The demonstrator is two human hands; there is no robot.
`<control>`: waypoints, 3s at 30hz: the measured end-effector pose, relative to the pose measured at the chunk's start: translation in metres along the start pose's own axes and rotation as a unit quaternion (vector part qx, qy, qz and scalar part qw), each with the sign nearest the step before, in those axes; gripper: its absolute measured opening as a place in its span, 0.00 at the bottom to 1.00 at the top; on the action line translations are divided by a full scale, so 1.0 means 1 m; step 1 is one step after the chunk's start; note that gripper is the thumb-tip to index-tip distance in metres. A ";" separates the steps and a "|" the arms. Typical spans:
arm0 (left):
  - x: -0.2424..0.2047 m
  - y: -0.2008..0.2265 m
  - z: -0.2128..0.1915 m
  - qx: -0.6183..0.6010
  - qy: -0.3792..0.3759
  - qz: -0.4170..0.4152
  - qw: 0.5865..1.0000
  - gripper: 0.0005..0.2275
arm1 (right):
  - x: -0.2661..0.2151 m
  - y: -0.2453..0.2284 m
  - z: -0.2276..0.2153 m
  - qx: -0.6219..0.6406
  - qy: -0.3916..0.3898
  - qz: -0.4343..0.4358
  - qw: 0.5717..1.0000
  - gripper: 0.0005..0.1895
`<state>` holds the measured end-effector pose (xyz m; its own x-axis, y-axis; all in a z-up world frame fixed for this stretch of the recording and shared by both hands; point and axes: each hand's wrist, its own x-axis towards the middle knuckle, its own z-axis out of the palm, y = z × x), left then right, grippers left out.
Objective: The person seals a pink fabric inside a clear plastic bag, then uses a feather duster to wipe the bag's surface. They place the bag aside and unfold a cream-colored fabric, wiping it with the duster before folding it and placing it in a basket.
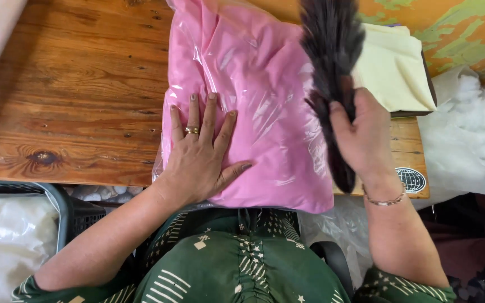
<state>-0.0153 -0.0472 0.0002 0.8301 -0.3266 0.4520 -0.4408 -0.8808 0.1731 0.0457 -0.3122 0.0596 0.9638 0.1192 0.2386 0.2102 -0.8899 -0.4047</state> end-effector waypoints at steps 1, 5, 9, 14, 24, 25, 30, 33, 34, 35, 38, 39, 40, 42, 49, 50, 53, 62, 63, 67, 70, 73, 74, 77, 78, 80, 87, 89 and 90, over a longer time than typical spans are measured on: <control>0.002 0.001 -0.001 0.001 0.001 0.000 1.000 0.38 | 0.001 -0.019 -0.003 0.026 0.036 -0.076 0.996 0.09; -0.009 -0.008 0.026 0.006 0.009 0.012 1.000 0.38 | -0.016 -0.103 0.027 0.014 -0.123 -0.111 0.986 0.16; -0.013 -0.014 0.025 0.007 -0.073 -0.021 0.997 0.39 | -0.015 -0.109 0.051 -0.139 -0.196 -0.223 0.945 0.25; 0.000 -0.004 -0.004 0.030 -0.021 -0.012 0.999 0.38 | 0.030 -0.017 0.043 -0.224 -0.087 -0.085 0.967 0.23; 0.025 -0.012 -0.038 -0.287 -0.284 -0.134 0.905 0.30 | -0.050 -0.055 0.024 -0.139 -0.031 -0.125 0.982 0.25; 0.026 -0.012 -0.033 -0.226 -0.283 -0.123 0.924 0.31 | -0.067 -0.073 0.029 -0.201 -0.070 -0.200 0.956 0.28; 0.004 -0.014 0.002 -0.047 -0.136 -0.040 0.989 0.31 | -0.050 -0.033 0.043 -0.284 -0.142 -0.124 0.940 0.33; 0.004 -0.010 -0.004 -0.027 -0.089 -0.052 0.994 0.37 | -0.022 0.020 0.037 -0.271 -0.124 -0.004 0.954 0.28; 0.004 -0.009 -0.006 -0.047 -0.093 -0.051 0.993 0.37 | -0.017 0.039 0.035 -0.210 -0.125 0.044 0.969 0.25; 0.000 -0.008 -0.005 -0.048 -0.095 -0.053 0.993 0.37 | -0.024 0.037 0.032 -0.210 -0.128 0.044 0.968 0.25; 0.002 -0.007 0.000 -0.020 -0.067 -0.043 0.997 0.37 | -0.034 0.021 0.017 -0.131 -0.054 0.040 0.989 0.25; 0.002 -0.006 0.001 -0.015 -0.051 -0.042 0.998 0.37 | -0.041 0.007 0.014 -0.129 -0.006 -0.004 0.992 0.25; 0.002 -0.005 0.002 -0.010 -0.037 -0.040 0.998 0.37 | -0.051 -0.006 0.011 -0.125 0.042 -0.045 0.990 0.25; 0.002 -0.003 0.002 -0.018 -0.046 -0.045 0.998 0.37 | -0.075 -0.039 0.014 -0.127 0.011 -0.132 0.983 0.25; -0.004 -0.008 0.004 0.010 -0.019 -0.048 0.999 0.37 | -0.051 -0.026 0.038 -0.192 -0.116 -0.118 0.967 0.28; -0.004 -0.007 0.002 0.009 -0.019 -0.047 0.999 0.37 | -0.042 -0.011 0.038 -0.193 -0.116 -0.116 0.967 0.28; -0.002 -0.004 -0.001 -0.001 -0.028 -0.048 0.998 0.36 | -0.020 0.026 0.036 -0.242 -0.108 -0.012 0.964 0.28; 0.002 -0.001 0.007 0.005 -0.031 -0.045 0.998 0.36 | -0.053 -0.060 0.024 0.020 -0.001 -0.120 0.993 0.22; 0.001 -0.004 0.011 0.015 -0.087 -0.063 0.994 0.31 | -0.058 -0.067 0.036 -0.013 -0.032 -0.164 0.986 0.24; -0.002 -0.006 0.013 0.029 -0.090 -0.070 0.993 0.27 | -0.047 -0.077 0.053 -0.131 -0.125 -0.218 0.959 0.27; 0.003 -0.004 -0.002 -0.040 -0.072 -0.065 0.995 0.34 | 0.004 -0.046 0.043 -0.153 -0.133 -0.120 0.972 0.20; 0.004 -0.003 -0.004 -0.038 -0.041 -0.052 0.997 0.29 | 0.035 0.008 0.043 -0.212 -0.104 -0.035 0.971 0.23; 0.002 -0.006 -0.002 -0.040 -0.041 -0.048 0.997 0.29 | 0.039 0.030 0.053 -0.213 -0.102 -0.031 0.971 0.23; -0.001 -0.014 0.002 -0.042 0.001 -0.034 0.999 0.19 | 0.042 0.078 0.068 -0.142 -0.080 0.009 0.987 0.21; -0.003 -0.018 0.002 -0.047 0.009 -0.024 0.999 0.18 | 0.035 0.077 0.066 -0.119 -0.070 0.015 0.990 0.20; -0.009 -0.023 -0.006 -0.052 0.016 -0.016 0.998 0.16 | 0.022 0.063 0.050 -0.095 -0.063 0.020 0.993 0.19; -0.017 -0.037 -0.075 -0.082 -0.165 0.012 0.983 0.18 | 0.000 0.009 -0.002 0.076 0.058 -0.066 0.993 0.18; -0.012 -0.039 -0.084 -0.053 -0.187 0.001 0.981 0.18 | -0.003 -0.013 -0.003 0.057 0.077 -0.096 0.991 0.17; -0.007 -0.038 -0.083 -0.016 -0.175 -0.012 0.984 0.22 | -0.006 -0.027 -0.002 0.082 0.040 -0.125 0.988 0.16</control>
<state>-0.0328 0.0170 0.0633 0.9051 -0.4081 0.1198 -0.4248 -0.8806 0.2097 0.0343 -0.2896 0.0707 0.8638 0.2852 0.4153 0.4700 -0.7530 -0.4605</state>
